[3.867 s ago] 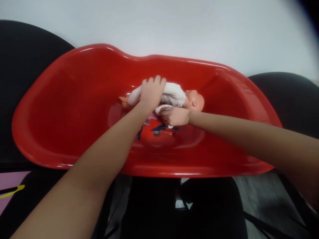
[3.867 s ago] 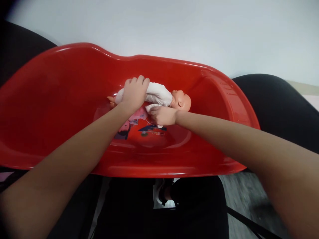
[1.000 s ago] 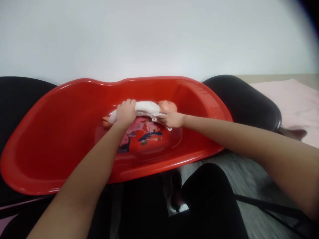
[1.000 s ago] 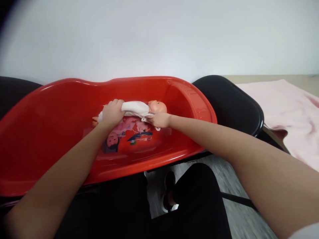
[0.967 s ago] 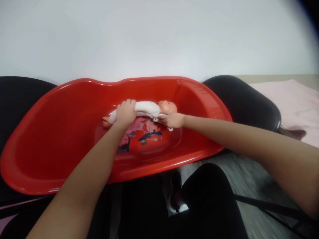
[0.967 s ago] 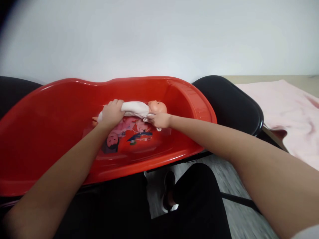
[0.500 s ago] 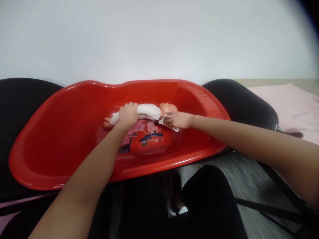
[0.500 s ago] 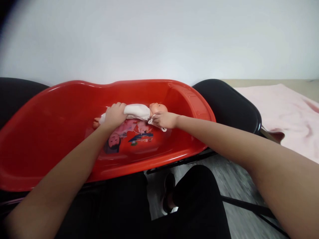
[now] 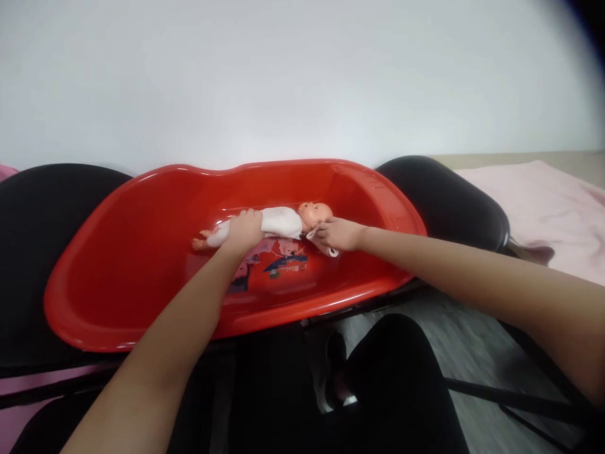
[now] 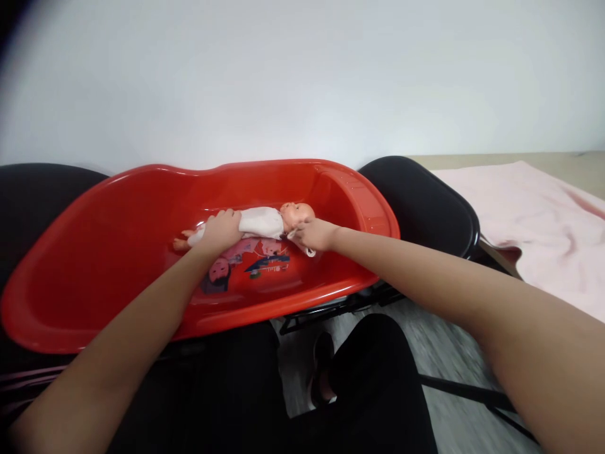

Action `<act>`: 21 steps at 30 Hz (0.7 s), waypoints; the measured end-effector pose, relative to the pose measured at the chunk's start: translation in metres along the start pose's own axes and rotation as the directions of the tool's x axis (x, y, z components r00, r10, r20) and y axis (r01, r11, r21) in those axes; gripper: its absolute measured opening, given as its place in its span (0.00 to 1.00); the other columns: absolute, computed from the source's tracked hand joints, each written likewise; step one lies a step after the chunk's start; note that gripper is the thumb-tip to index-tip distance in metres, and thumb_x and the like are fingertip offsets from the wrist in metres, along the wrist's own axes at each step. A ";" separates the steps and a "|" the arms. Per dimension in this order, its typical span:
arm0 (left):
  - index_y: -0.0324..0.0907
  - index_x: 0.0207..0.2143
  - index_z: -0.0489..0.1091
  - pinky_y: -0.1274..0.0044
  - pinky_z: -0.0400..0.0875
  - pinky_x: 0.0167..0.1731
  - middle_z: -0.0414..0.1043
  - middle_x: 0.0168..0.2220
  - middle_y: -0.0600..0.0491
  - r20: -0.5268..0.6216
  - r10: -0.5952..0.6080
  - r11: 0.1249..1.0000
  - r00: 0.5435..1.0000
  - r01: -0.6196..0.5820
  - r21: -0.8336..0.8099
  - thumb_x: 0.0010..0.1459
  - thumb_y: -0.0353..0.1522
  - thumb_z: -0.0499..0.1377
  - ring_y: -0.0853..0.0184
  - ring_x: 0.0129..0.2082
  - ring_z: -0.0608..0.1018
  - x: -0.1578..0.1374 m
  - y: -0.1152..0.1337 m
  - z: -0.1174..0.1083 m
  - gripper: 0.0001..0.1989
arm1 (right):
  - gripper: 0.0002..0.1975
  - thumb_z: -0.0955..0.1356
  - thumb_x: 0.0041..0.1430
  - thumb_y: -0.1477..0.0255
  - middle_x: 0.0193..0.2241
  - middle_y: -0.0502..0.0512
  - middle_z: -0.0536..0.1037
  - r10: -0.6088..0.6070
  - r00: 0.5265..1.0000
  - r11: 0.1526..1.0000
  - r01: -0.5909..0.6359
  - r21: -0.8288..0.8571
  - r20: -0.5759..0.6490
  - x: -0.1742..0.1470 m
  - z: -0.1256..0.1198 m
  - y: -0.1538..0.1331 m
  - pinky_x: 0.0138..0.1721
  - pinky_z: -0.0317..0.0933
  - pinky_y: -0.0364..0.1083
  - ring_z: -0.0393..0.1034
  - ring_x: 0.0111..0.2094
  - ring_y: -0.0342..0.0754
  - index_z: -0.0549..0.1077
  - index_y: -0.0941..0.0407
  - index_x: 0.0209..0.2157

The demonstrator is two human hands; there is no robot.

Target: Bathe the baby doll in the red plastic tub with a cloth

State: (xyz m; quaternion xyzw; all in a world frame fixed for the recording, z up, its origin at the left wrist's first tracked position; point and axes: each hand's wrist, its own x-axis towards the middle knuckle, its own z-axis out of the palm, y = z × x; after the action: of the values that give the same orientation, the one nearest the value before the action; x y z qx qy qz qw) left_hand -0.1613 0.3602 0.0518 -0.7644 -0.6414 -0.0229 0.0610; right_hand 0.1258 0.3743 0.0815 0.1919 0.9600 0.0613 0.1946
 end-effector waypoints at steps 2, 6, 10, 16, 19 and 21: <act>0.34 0.49 0.67 0.64 0.64 0.45 0.69 0.48 0.36 0.014 0.013 1.000 1.000 -0.013 0.016 0.62 0.33 0.48 0.51 0.47 0.72 -0.002 0.001 0.003 0.18 | 0.16 0.68 0.56 0.74 0.49 0.63 0.75 0.132 0.984 0.991 -0.134 0.007 0.118 -0.006 0.000 -0.008 0.51 0.53 0.49 0.62 0.55 0.55 0.74 0.59 0.48; 0.34 0.48 0.68 0.63 0.64 0.45 0.69 0.49 0.36 0.045 0.073 0.995 0.996 -0.075 0.064 0.63 0.34 0.47 0.50 0.48 0.71 -0.005 0.002 0.009 0.18 | 0.11 0.71 0.52 0.74 0.43 0.60 0.78 0.283 0.902 0.939 -0.329 0.095 0.327 -0.012 -0.003 -0.025 0.44 0.57 0.48 0.69 0.47 0.53 0.78 0.58 0.39; 0.35 0.47 0.68 0.63 0.65 0.44 0.69 0.47 0.36 0.094 0.111 0.988 0.989 -0.120 0.095 0.63 0.33 0.47 0.51 0.47 0.71 -0.007 0.002 0.018 0.17 | 0.11 0.64 0.61 0.72 0.44 0.59 0.78 0.274 0.910 0.906 -0.352 0.233 0.311 -0.010 -0.006 -0.034 0.43 0.59 0.46 0.72 0.44 0.51 0.79 0.56 0.39; 0.34 0.46 0.68 0.64 0.66 0.44 0.70 0.45 0.37 0.187 0.130 0.980 0.974 -0.156 0.127 0.60 0.30 0.51 0.50 0.47 0.72 -0.009 0.003 0.026 0.15 | 0.13 0.64 0.60 0.72 0.44 0.58 0.78 0.267 0.926 0.891 -0.342 0.297 0.266 -0.001 0.002 -0.030 0.44 0.60 0.44 0.72 0.45 0.51 0.80 0.56 0.41; 0.34 0.47 0.68 0.64 0.66 0.44 0.70 0.46 0.37 0.213 0.139 0.978 0.967 -0.168 0.126 0.58 0.31 0.53 0.50 0.47 0.72 -0.014 0.004 0.024 0.15 | 0.13 0.65 0.59 0.74 0.44 0.55 0.79 0.266 0.933 0.859 -0.344 0.379 0.243 0.002 0.005 -0.028 0.43 0.60 0.43 0.72 0.45 0.50 0.79 0.54 0.42; 0.35 0.47 0.68 0.64 0.67 0.44 0.70 0.46 0.37 0.220 0.145 0.979 0.965 -0.172 0.110 0.58 0.31 0.53 0.50 0.48 0.72 -0.020 0.005 0.022 0.15 | 0.14 0.66 0.57 0.76 0.44 0.53 0.79 0.206 0.945 0.838 -0.304 0.453 0.254 0.003 0.005 -0.028 0.43 0.60 0.41 0.72 0.44 0.48 0.80 0.53 0.42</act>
State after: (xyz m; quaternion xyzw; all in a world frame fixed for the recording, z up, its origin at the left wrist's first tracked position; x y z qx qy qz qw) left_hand -0.1608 0.3429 0.0277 -0.8059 -0.5813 0.1042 0.0432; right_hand 0.1155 0.3498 0.0705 0.3662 0.8861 -0.1757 0.2232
